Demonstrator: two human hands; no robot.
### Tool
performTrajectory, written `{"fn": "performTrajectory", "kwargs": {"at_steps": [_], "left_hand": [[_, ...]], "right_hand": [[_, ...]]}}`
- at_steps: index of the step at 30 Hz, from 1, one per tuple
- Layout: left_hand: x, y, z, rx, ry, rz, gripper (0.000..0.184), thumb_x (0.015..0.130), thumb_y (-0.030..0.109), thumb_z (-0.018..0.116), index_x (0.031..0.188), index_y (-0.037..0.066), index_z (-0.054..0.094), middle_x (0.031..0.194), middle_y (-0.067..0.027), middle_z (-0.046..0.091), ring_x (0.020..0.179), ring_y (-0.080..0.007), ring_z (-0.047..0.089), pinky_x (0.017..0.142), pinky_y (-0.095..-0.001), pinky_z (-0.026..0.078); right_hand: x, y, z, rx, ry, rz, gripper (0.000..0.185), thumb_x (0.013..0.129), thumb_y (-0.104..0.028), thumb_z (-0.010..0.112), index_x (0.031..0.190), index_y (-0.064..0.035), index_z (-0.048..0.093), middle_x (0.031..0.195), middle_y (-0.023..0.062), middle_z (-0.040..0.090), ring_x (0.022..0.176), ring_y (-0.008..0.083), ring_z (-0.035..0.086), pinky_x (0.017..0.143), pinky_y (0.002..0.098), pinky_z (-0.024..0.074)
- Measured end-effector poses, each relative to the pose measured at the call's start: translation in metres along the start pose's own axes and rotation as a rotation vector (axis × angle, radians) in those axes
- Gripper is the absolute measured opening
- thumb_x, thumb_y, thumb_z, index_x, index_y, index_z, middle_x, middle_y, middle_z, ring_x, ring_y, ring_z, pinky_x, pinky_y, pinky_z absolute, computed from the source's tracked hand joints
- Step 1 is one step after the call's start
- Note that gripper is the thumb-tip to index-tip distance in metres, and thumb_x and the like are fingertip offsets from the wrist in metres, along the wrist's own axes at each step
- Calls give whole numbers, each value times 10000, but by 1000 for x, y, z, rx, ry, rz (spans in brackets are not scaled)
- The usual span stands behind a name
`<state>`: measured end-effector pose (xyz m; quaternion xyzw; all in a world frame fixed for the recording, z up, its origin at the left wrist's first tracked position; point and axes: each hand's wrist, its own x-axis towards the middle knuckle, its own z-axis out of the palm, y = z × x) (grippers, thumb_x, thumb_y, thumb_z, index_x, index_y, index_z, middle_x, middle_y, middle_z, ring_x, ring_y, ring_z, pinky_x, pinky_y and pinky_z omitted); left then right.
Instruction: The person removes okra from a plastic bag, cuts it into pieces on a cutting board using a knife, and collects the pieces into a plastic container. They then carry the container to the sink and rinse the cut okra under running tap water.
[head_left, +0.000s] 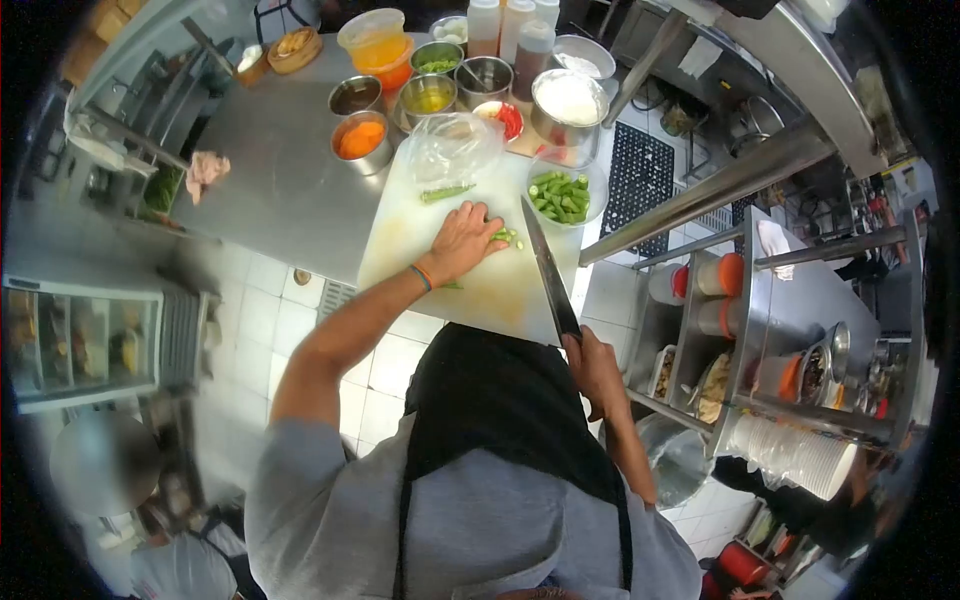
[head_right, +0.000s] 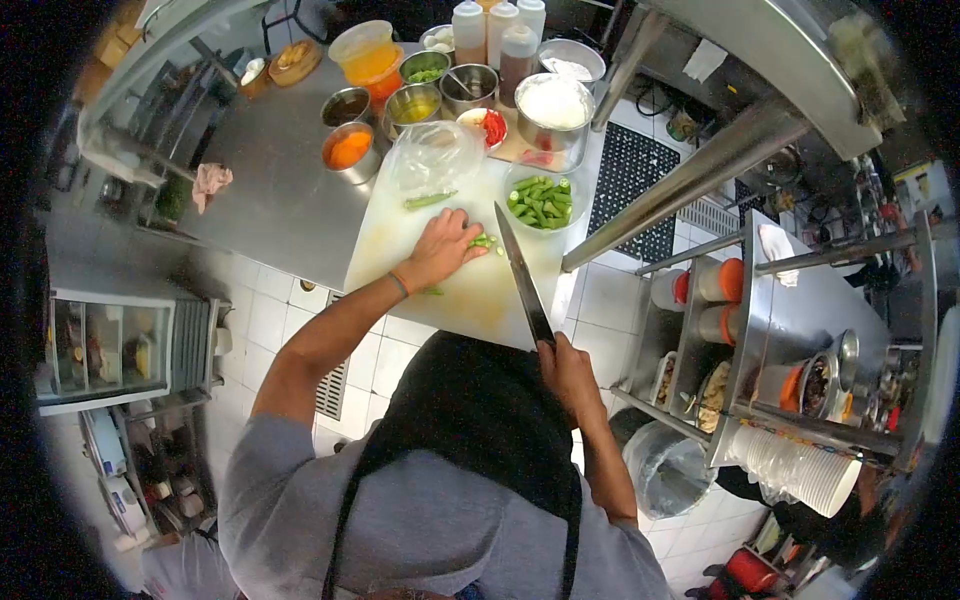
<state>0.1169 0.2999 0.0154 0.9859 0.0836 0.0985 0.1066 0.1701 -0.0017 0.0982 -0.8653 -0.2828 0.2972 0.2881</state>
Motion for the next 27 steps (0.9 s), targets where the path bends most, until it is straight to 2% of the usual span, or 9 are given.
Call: {"fn": "performTrajectory", "kwargs": {"at_steps": [2,4,8,10,13,20,22,24,27], "left_hand": [[3,-6,3,53,-11,65,292,890,361,642,992,92,588,978,-122,505,998,-287,539,759,-381,468],[4,-10,16,84,76,31,292,886,343,649,932,68,565,916,-123,533,813,-281,615,646,-401,519],[2,-13,26,70,129,100,260,895,278,639,931,35,551,863,-136,550,670,-306,636,569,-426,535],[5,-14,30,128,180,104,187,855,183,613,878,18,527,789,-148,557,589,-308,644,497,-423,547],[13,-13,27,67,96,25,128,819,101,572,884,2,521,790,-193,593,630,-345,659,511,-446,547],[11,-10,13,-119,51,-72,154,811,98,585,905,-4,518,859,-237,623,678,-429,644,618,-483,554],[11,-9,9,-239,175,-148,194,794,92,627,934,-6,536,866,-249,638,725,-451,642,650,-482,540],[22,-4,-2,-384,214,-210,224,783,87,648,961,-2,547,859,-253,643,745,-449,644,652,-471,533],[59,27,-49,-655,314,-321,278,766,75,695,1006,8,574,819,-264,647,785,-431,652,665,-427,523]], "right_hand": [[-8,5,1,22,-8,49,246,970,-212,574,996,32,563,830,296,646,868,496,622,699,513,482],[-18,14,2,40,-18,97,247,969,-216,579,991,29,566,836,293,649,877,492,622,703,512,486],[-32,36,9,30,-1,72,248,976,-216,574,1000,30,560,859,303,650,887,497,625,713,520,488],[-34,43,14,28,-18,88,243,982,-210,564,1017,30,552,882,314,652,903,503,628,724,525,494],[-33,52,27,34,-23,82,256,981,-224,566,1029,27,561,883,314,653,889,501,632,726,527,497],[-26,55,30,73,-17,58,248,972,-216,582,990,31,565,834,309,643,849,492,630,699,509,489],[-28,55,30,59,23,37,243,970,-196,592,945,43,557,808,307,632,827,486,622,664,489,476],[-30,52,27,126,7,45,255,979,-222,562,1022,30,563,866,312,655,871,492,643,735,513,512],[-35,50,26,176,97,79,249,984,-217,560,1005,31,553,886,306,662,890,486,646,738,502,515]]}}
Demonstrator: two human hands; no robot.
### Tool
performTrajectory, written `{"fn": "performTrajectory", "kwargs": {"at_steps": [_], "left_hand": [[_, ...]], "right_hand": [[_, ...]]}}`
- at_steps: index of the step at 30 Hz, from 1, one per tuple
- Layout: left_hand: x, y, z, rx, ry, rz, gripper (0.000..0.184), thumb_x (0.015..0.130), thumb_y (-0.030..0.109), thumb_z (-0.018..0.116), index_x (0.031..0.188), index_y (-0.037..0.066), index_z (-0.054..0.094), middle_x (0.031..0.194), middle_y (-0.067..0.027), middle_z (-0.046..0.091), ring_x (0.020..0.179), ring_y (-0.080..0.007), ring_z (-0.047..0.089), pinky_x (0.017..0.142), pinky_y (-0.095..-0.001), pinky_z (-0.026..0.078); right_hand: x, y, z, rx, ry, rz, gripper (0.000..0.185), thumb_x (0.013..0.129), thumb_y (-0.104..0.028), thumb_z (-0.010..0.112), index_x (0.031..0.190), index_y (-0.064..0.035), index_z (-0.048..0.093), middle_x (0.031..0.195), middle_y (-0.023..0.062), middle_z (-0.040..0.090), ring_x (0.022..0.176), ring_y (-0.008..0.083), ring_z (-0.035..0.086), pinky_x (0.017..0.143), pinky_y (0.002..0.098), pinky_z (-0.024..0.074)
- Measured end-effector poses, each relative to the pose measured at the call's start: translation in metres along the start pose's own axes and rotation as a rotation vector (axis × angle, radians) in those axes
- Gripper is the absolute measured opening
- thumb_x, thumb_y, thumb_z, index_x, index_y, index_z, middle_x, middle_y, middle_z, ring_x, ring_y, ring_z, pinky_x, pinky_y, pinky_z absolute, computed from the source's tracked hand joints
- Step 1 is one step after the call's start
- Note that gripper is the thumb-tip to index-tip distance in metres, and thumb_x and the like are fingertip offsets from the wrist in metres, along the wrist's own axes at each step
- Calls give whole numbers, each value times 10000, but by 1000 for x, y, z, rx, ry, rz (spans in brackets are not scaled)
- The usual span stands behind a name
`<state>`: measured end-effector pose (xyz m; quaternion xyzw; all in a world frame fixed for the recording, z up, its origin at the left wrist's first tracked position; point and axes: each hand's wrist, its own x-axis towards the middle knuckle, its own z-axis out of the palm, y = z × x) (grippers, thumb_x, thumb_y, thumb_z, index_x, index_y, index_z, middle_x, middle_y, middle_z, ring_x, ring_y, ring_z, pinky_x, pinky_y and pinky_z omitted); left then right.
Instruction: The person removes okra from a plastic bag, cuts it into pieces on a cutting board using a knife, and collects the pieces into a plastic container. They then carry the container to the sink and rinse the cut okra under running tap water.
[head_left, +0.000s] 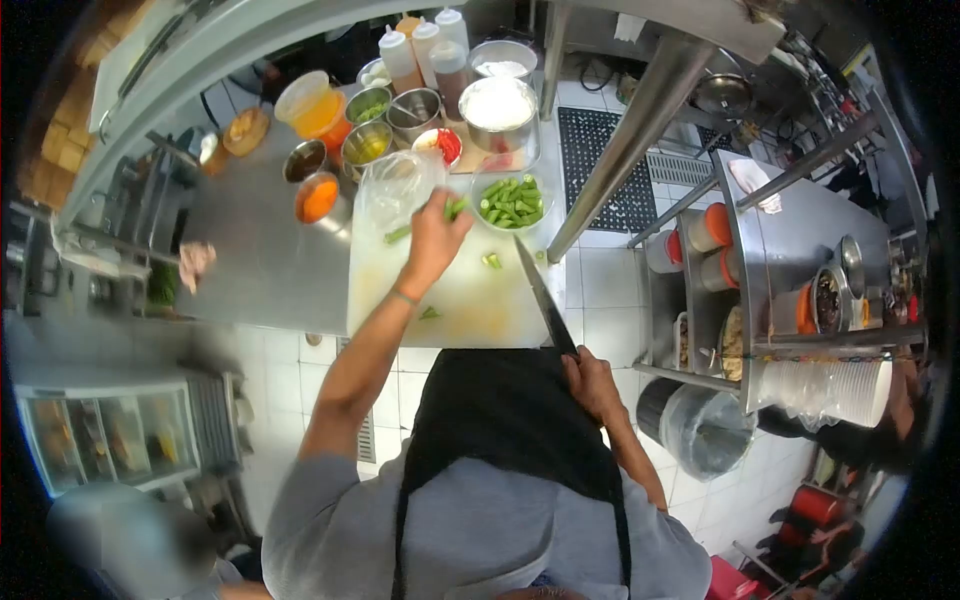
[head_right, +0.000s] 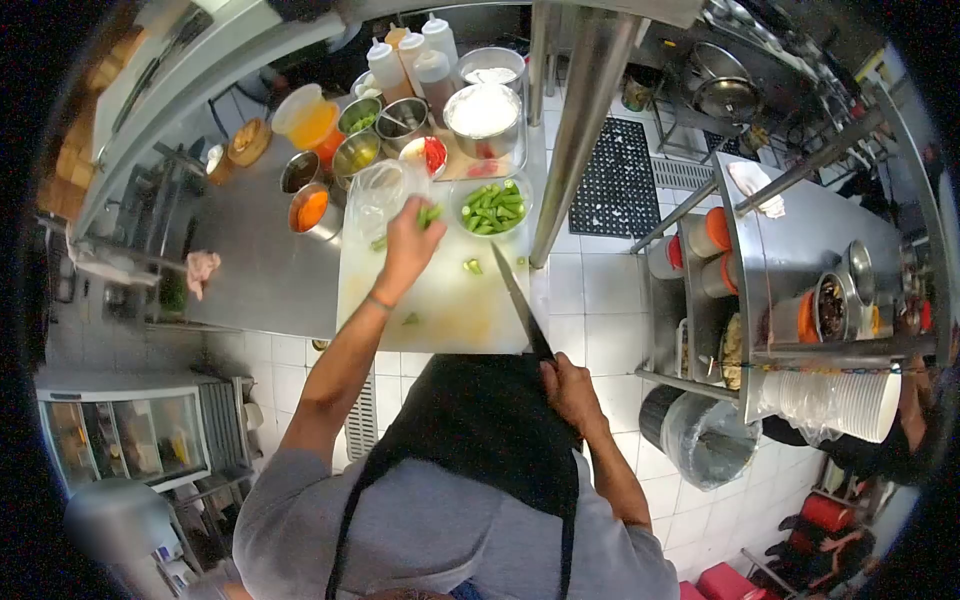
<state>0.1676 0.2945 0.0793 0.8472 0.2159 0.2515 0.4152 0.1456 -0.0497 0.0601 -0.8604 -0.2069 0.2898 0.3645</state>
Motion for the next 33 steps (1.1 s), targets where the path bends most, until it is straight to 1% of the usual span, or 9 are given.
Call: {"fn": "performTrajectory", "kwargs": {"at_steps": [7,10,12,14,16,19,24,28,33], "left_hand": [[86,27,69,82,-217,97,297,842,199,707,1043,-13,654,921,-189,696,862,-273,681,774,-348,524],[90,27,69,37,-573,81,272,887,216,689,1020,-20,676,919,-168,699,846,-230,668,768,-330,518],[73,21,55,-333,-332,94,253,933,226,652,986,-16,699,884,-142,700,808,-191,647,735,-326,510],[55,22,31,-197,-80,253,217,929,195,642,952,-11,705,850,-153,699,778,-222,654,714,-324,508],[20,31,1,92,-160,39,191,903,178,656,917,-4,711,808,-165,688,759,-277,663,719,-346,520],[-39,-15,21,198,-325,112,160,843,150,691,901,2,702,810,-179,668,776,-347,657,721,-427,524],[-61,-15,53,359,-255,88,254,793,190,748,932,-5,662,888,-199,634,820,-382,637,741,-460,527],[-67,-8,45,397,-341,21,303,796,215,750,930,-28,628,917,-204,615,900,-390,634,794,-470,525],[-58,21,23,119,-121,159,362,778,199,778,1028,-22,638,955,-218,639,788,-355,649,727,-425,540]], "right_hand": [[5,12,1,-17,44,-17,247,982,-208,575,982,37,544,917,293,675,910,467,656,741,476,527],[2,10,-2,-7,28,9,241,971,-192,592,970,44,545,908,299,672,894,465,659,722,470,532],[-2,11,1,-16,45,-11,229,962,-179,604,964,44,549,878,302,667,870,468,661,695,476,530],[-8,16,4,-2,32,26,234,964,-183,601,949,46,554,836,290,662,821,450,666,676,458,516],[-10,19,3,8,30,54,241,967,-187,598,935,48,559,793,278,657,773,432,670,658,441,502],[-13,21,5,-13,17,34,246,968,-191,600,922,48,562,774,263,660,732,401,676,638,423,500],[-1,28,1,-56,-48,57,249,971,-201,600,926,43,573,738,230,659,676,331,677,619,408,503],[3,29,-4,-78,-89,45,250,965,-204,609,934,43,581,737,223,661,669,317,675,620,409,505],[2,33,1,-97,-21,-5,264,965,-217,601,934,44,581,735,226,658,674,332,676,625,422,505]]}}
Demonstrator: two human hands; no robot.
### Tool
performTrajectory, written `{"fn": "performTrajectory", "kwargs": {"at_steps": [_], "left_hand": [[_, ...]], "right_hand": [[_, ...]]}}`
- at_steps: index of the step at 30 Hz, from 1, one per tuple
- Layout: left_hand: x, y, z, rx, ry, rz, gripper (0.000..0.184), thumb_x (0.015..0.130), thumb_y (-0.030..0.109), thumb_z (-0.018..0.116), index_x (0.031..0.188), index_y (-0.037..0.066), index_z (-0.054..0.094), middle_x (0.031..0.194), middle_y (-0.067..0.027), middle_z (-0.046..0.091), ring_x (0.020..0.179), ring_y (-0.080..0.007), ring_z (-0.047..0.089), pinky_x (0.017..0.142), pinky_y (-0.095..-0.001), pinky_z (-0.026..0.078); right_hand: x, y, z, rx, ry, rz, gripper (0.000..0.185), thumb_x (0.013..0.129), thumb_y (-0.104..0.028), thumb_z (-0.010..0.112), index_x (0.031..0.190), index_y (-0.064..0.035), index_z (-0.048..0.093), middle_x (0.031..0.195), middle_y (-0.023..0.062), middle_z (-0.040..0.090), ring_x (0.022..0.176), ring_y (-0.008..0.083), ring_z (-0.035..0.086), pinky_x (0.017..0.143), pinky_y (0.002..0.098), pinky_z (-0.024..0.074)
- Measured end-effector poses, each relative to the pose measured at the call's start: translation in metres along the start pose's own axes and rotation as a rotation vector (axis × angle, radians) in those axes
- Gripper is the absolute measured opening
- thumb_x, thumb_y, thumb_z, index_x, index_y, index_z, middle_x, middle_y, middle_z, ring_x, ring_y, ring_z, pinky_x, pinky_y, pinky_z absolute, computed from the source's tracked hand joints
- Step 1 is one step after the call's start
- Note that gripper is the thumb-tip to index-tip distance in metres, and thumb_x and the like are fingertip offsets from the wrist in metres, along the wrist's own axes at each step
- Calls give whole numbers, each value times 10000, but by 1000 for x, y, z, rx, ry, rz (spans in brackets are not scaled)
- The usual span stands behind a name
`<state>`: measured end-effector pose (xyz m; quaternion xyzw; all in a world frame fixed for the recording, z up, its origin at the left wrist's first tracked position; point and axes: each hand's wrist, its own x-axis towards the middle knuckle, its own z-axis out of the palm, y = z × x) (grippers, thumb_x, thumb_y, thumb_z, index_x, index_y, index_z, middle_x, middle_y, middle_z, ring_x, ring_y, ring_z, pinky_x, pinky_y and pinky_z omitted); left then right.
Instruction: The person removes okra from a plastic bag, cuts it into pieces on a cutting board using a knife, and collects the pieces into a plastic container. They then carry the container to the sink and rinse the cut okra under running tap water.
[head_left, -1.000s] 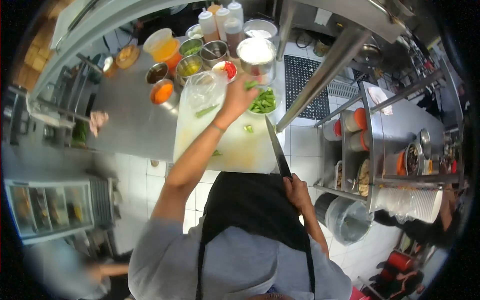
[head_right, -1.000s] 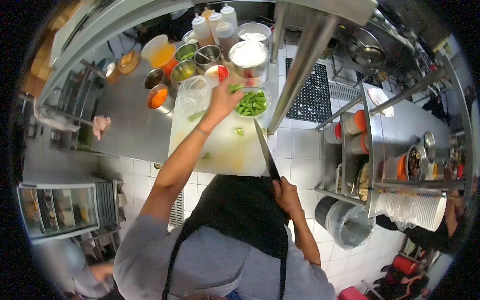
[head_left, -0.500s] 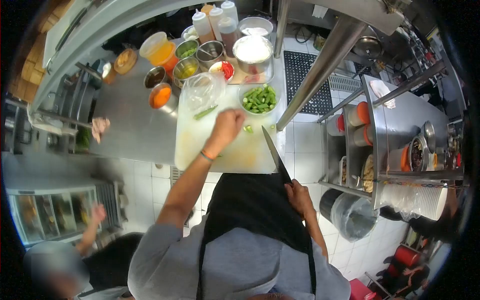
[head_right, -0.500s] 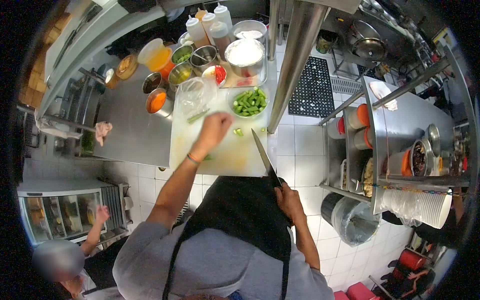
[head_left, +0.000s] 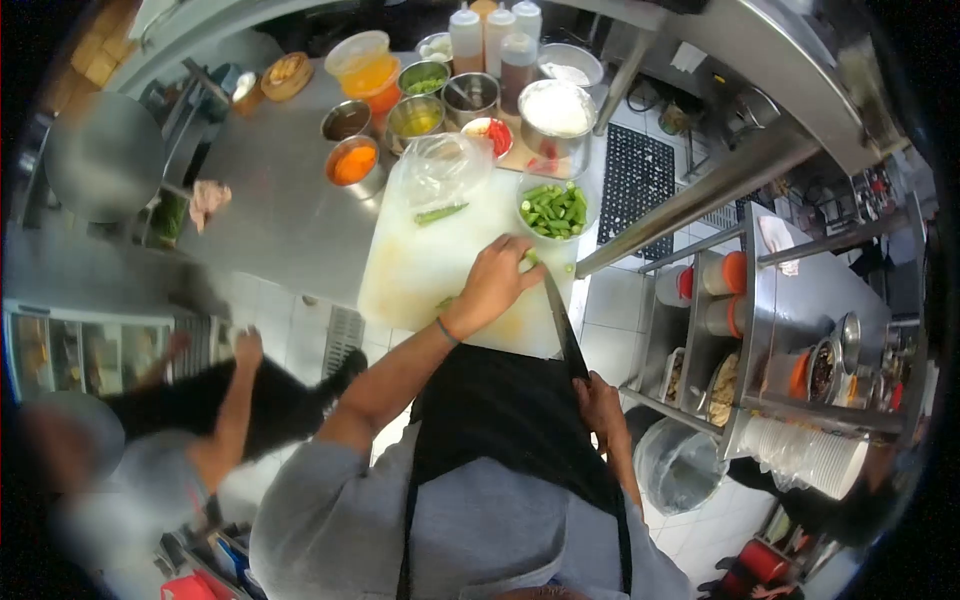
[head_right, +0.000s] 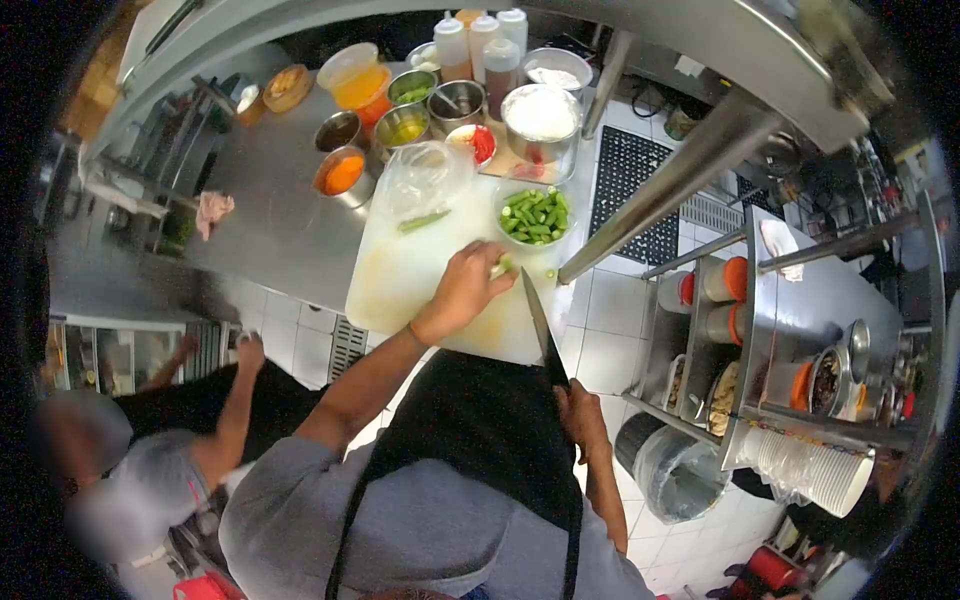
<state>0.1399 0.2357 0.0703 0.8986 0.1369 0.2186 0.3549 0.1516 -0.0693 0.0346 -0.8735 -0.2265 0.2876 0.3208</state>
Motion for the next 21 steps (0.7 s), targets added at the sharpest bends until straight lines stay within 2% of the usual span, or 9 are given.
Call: {"fn": "performTrajectory", "kwargs": {"at_steps": [4,6,10,11,12,16,18,20,21], "left_hand": [[48,24,-15,-274,182,26,375,802,185,767,1084,-26,637,952,-213,653,766,-327,655,716,-405,538],[57,12,-19,-151,138,53,369,841,178,735,1128,-25,625,955,-212,660,756,-307,661,704,-399,534],[28,-55,-34,137,112,12,81,855,48,626,856,-10,682,861,-196,667,823,-374,636,775,-431,511],[19,-87,-35,317,49,4,72,839,30,615,853,5,681,832,-186,658,824,-365,624,775,-433,501],[11,-97,-46,381,143,71,70,822,3,616,843,8,683,819,-177,648,852,-366,610,787,-435,493],[24,-79,-88,243,371,37,147,840,-17,623,981,-24,666,973,-198,652,943,-377,603,849,-470,482],[51,-83,-95,189,354,249,224,897,53,564,1099,-26,621,982,-257,648,955,-403,605,846,-476,487],[75,-119,-84,169,150,268,280,887,39,551,1151,-43,597,1012,-286,652,970,-432,622,839,-490,494],[79,-129,-82,175,164,248,280,887,39,551,1151,-43,597,1012,-286,652,970,-432,622,839,-490,494]], "right_hand": [[3,-1,1,-77,26,-114,265,974,-229,588,931,33,585,683,207,647,594,310,660,559,420,494],[7,-8,-8,-33,-116,130,262,968,-207,590,947,52,560,809,293,653,791,435,674,680,455,500],[8,-17,-12,-17,-116,164,262,971,-207,585,928,50,562,803,290,654,780,426,680,665,453,500],[8,-18,-13,-11,-131,170,265,970,-211,586,930,51,568,798,285,655,769,420,682,656,449,498],[7,-18,-14,-6,-147,173,268,969,-214,587,932,51,573,793,279,657,758,413,684,647,445,496],[7,0,-2,57,-75,54,273,969,-227,589,958,46,588,780,258,667,711,408,676,626,432,498],[11,-2,-3,20,-66,47,275,972,-235,582,983,39,601,775,238,678,661,372,679,600,423,509],[15,-15,-9,16,-116,102,272,975,-234,577,976,36,601,766,231,678,632,348,676,576,418,506],[16,-23,-13,28,-139,162,269,977,-234,571,969,33,601,756,225,677,604,324,673,552,413,502]]}}
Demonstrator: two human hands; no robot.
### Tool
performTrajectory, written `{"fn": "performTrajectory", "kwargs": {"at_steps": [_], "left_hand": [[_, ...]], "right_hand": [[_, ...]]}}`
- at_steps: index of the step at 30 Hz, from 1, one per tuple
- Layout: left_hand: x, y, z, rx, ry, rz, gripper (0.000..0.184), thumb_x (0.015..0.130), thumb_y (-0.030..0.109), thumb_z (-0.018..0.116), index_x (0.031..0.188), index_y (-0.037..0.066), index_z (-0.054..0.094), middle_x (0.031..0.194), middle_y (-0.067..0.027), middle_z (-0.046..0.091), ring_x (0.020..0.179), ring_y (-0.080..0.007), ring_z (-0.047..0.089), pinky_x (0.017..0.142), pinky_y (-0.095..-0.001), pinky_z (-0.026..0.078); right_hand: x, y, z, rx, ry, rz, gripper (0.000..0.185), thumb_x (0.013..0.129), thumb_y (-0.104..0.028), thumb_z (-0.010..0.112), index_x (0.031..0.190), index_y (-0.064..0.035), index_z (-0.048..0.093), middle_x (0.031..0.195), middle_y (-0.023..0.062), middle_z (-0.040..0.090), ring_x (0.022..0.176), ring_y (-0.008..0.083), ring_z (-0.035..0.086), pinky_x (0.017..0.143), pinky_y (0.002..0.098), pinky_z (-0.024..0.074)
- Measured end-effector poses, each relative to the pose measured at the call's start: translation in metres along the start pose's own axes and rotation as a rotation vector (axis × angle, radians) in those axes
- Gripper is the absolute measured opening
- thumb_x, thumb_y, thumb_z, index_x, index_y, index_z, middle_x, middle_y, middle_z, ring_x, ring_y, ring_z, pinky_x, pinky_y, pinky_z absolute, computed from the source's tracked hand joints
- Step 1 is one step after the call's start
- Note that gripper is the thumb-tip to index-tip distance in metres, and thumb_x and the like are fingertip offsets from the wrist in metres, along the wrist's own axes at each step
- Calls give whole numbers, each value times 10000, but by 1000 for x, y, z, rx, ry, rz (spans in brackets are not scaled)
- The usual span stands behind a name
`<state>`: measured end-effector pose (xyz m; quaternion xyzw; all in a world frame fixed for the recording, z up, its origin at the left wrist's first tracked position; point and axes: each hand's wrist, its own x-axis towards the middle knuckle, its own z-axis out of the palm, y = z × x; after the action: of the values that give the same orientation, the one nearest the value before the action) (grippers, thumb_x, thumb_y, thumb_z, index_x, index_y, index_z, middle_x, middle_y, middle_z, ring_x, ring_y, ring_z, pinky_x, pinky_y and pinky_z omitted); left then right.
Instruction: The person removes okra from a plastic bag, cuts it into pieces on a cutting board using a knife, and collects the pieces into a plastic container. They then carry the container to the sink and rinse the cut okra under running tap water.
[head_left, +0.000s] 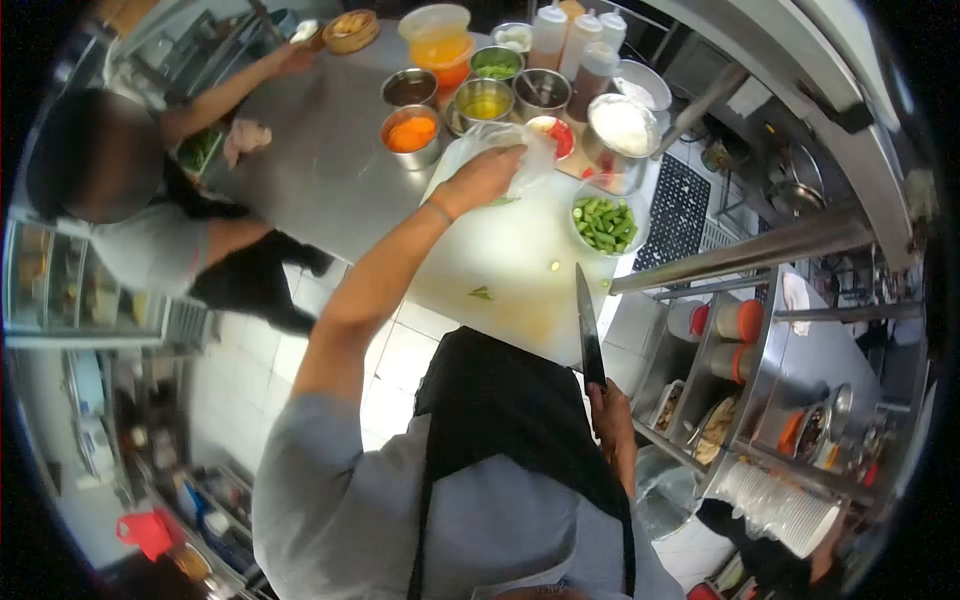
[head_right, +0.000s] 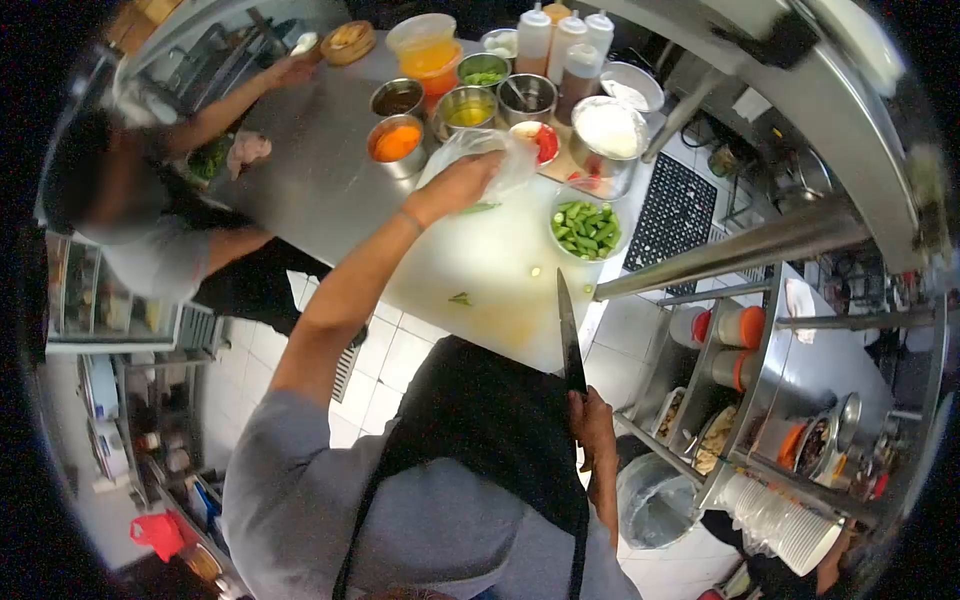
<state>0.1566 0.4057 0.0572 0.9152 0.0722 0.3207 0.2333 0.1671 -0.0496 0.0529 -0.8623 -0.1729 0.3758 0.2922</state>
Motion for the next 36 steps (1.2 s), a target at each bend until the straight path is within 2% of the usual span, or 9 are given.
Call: {"fn": "performTrajectory", "kwargs": {"at_steps": [2,7,9,17,19,24,30,33,36], "left_hand": [[5,-12,5,135,-484,-348,306,854,4,528,1144,-74,587,958,-300,656,920,-461,635,823,-511,499],[-22,-35,-4,154,-613,-215,288,801,-22,514,1071,-57,608,918,-281,665,904,-454,637,826,-510,500],[-30,-32,-6,121,-719,-149,269,779,-44,506,1030,-80,599,910,-310,656,903,-454,644,825,-520,504],[-68,9,-12,241,-557,-317,197,805,-27,521,966,-46,633,1091,-259,566,984,-462,583,885,-494,491],[-76,9,-8,360,-537,-269,168,817,-4,526,943,-39,632,1082,-244,576,969,-442,589,878,-494,494],[-76,14,-17,539,-457,-121,145,845,70,543,906,-22,637,1050,-189,592,940,-369,598,874,-495,495],[-61,38,-37,380,-488,-343,161,857,94,560,963,25,659,965,-186,583,816,-396,652,754,-521,521],[-74,26,-28,383,-348,-297,149,843,90,600,974,38,650,953,-207,620,767,-422,661,697,-497,536],[-85,30,-34,171,-192,-519,234,798,64,660,1029,32,639,919,-226,661,806,-406,668,709,-445,543]], "right_hand": [[-2,-18,-9,-47,-22,2,270,979,-235,568,964,33,599,747,224,672,592,306,671,538,410,494],[4,6,0,-38,-5,-27,269,980,-236,570,955,31,593,725,221,662,563,280,658,518,407,477],[4,5,3,17,24,-85,288,1003,-264,553,952,13,610,618,79,591,455,137,521,406,328,402],[16,21,12,27,140,-238,254,986,-234,582,962,17,618,681,130,661,532,168,604,461,340,452],[9,-10,-2,-19,17,-72,233,960,-184,600,947,49,595,848,293,668,816,440,679,690,476,513],[15,-9,-6,-156,56,-206,227,956,-181,608,922,42,584,787,301,644,796,478,649,657,497,498],[18,-39,-19,-137,33,-310,233,955,-192,609,921,36,579,759,301,629,766,488,637,631,512,480],[27,-49,-19,-147,12,-324,232,952,-189,610,922,38,570,778,302,631,780,485,635,633,517,475],[33,-62,-15,-169,37,-366,222,943,-172,613,917,41,557,776,305,625,775,486,627,641,525,468]]}}
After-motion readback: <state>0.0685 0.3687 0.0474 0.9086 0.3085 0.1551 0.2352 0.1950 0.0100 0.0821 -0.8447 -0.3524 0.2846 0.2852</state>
